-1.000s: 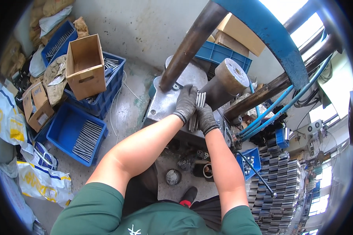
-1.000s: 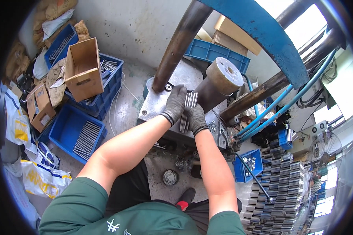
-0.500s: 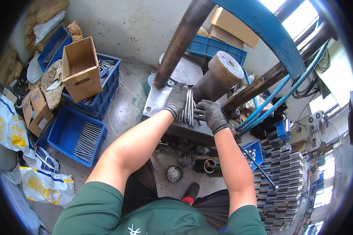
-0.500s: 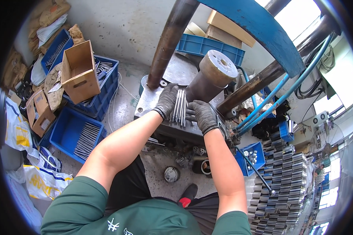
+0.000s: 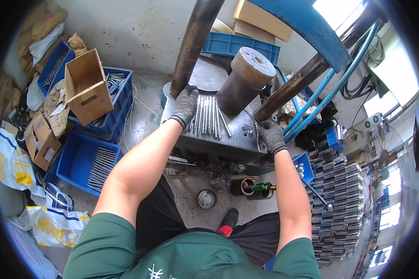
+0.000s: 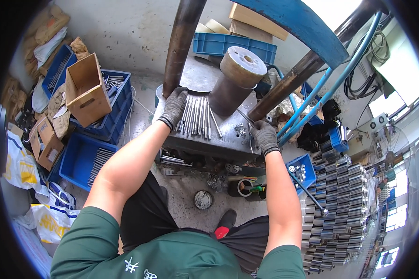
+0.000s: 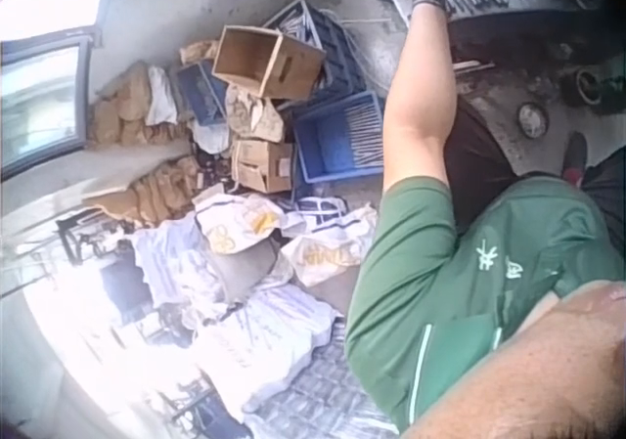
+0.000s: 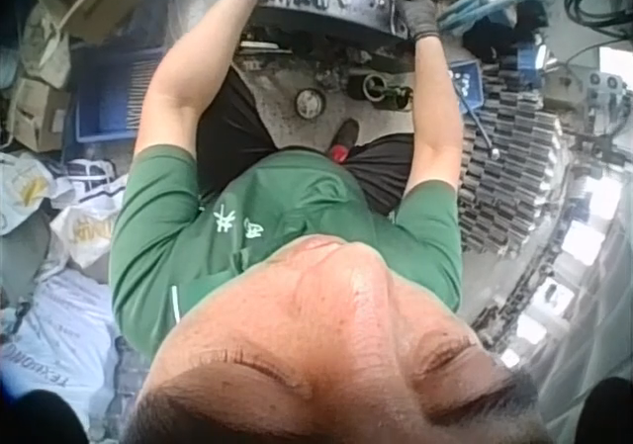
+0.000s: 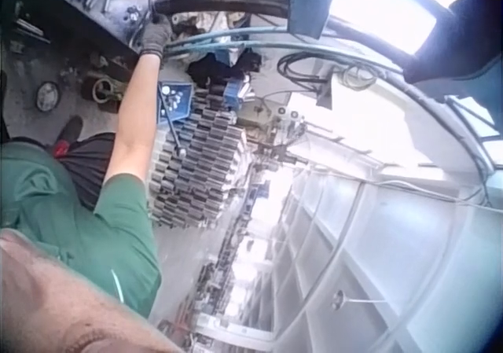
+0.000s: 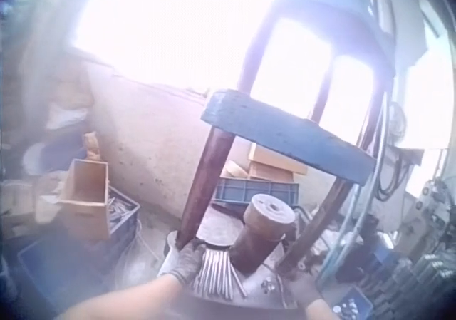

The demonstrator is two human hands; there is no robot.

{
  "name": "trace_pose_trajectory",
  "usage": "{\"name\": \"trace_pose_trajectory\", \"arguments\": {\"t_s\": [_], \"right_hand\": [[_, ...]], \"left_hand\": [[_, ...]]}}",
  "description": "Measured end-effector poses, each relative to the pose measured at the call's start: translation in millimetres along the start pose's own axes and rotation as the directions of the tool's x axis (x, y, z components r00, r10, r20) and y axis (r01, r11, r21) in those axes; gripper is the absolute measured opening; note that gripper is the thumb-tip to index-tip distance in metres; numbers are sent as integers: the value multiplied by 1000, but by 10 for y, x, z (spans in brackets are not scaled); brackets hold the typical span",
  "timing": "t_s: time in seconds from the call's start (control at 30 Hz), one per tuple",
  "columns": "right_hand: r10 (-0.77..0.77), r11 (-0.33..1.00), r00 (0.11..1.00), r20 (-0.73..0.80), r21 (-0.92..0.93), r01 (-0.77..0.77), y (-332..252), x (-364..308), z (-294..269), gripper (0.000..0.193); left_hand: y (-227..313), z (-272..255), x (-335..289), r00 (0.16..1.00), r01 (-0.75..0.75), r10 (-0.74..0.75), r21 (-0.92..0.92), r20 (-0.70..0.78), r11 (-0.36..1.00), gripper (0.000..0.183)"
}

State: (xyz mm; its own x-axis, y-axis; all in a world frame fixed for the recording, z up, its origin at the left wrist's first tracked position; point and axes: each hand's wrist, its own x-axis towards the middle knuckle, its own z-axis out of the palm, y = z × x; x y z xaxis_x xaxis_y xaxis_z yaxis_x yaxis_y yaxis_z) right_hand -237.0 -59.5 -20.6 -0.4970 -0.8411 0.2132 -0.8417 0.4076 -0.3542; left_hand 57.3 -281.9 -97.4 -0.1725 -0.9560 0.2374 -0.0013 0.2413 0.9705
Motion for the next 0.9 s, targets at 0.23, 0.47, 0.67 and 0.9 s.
{"name": "trace_pose_trajectory", "arguments": {"t_s": [0.23,0.47,0.67,0.9], "right_hand": [[54,989,995,87,-142,-42,105,-16,211,44],[156,965,987,31,-219,-145,-128,-43,154,35],[236,772,968,-79,620,-138,525,123,95,31],[78,-469,939,336,843,-263,47,-594,-576,37]], "left_hand": [[20,-174,72,1000,10,-15,266,17,964,35],[459,-513,-66,959,15,-204,681,198,732,44],[342,-580,68,945,21,-231,664,230,748,52],[664,-779,-198,940,-26,-270,833,209,553,57]]}}
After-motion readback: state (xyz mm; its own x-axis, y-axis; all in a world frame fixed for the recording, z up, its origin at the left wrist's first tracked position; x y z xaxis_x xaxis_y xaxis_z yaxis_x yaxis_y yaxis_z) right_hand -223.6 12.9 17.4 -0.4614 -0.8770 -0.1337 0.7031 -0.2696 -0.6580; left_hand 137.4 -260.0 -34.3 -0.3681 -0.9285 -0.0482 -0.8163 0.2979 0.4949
